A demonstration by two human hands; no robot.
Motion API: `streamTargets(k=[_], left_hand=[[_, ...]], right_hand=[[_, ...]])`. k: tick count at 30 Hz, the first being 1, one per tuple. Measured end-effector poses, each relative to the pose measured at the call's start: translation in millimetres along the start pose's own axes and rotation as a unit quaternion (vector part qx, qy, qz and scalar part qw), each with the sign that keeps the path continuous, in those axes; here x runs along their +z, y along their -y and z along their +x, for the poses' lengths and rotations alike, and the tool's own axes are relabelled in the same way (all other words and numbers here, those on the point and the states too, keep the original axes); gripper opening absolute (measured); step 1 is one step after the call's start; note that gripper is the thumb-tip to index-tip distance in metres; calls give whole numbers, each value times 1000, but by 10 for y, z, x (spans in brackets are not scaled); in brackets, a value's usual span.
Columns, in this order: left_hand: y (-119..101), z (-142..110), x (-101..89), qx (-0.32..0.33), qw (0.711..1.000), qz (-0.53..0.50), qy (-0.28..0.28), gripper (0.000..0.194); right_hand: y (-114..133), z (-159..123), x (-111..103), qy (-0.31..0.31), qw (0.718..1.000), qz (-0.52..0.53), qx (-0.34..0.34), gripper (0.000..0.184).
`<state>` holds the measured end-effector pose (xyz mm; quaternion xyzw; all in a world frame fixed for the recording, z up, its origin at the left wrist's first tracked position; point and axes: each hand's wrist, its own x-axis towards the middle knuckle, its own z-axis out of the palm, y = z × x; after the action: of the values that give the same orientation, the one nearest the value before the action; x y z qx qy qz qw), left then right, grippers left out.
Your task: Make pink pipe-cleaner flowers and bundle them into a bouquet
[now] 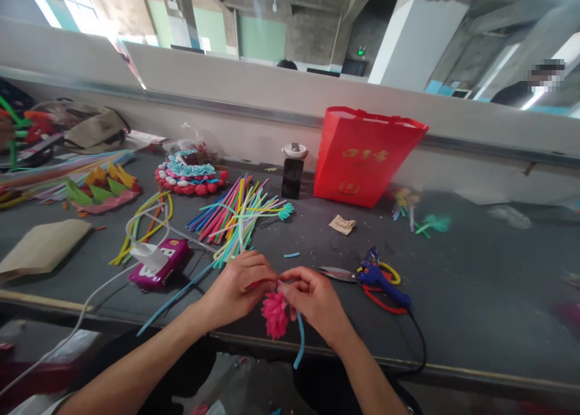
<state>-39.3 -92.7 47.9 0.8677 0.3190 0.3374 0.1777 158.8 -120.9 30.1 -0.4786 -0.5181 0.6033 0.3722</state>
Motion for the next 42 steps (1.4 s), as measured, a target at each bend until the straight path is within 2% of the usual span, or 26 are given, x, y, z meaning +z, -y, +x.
streamTargets(k=[3,5,7,10,14,17,19,21,24,26,29,32,35,38,40,42], left_hand=[[15,6,9,-65,993,-97,19,13],[26,7,18,-136,971,-194,34,12],[37,5,20,-220,930,-289,50,12],[45,6,0,-328,862,-379,77,16],[30,27,-55,-387,797,-451,112,16],[20,39,-70,-395,777,-475,121,14],[17,36,-57,-387,799,-447,110,13],[13,25,-35,-358,842,-393,95,13],[3,9,-12,-287,914,-277,67,13],[-2,1,-4,-233,950,-202,53,12],[-3,-10,10,-177,971,-153,44,13],[0,-18,26,-179,968,-170,49,13],[14,-13,18,-246,932,-253,82,11],[47,1,-6,-341,849,-385,123,13],[73,10,-13,-384,799,-446,120,13],[96,14,-6,-405,777,-471,102,13]], right_hand=[[4,2,-27,20,994,-104,-32,34],[14,-3,-33,14,980,-190,-64,27],[39,-20,-38,18,961,-254,-106,25],[94,-53,-64,49,949,-279,-141,31],[135,-71,-98,72,942,-288,-159,47],[125,-75,-83,72,934,-307,-168,50],[114,-89,-73,70,926,-321,-183,50],[105,-108,-84,75,925,-322,-188,56],[100,-123,-131,99,938,-290,-162,67],[95,-106,-149,109,949,-258,-143,64],[72,-48,-120,69,963,-230,-119,46],[44,-5,-49,36,955,-266,-129,23],[34,-11,1,42,935,-313,-163,15],[42,-37,8,57,927,-338,-154,15],[41,-45,0,57,921,-351,-157,12],[25,-42,-10,41,912,-363,-186,19]])
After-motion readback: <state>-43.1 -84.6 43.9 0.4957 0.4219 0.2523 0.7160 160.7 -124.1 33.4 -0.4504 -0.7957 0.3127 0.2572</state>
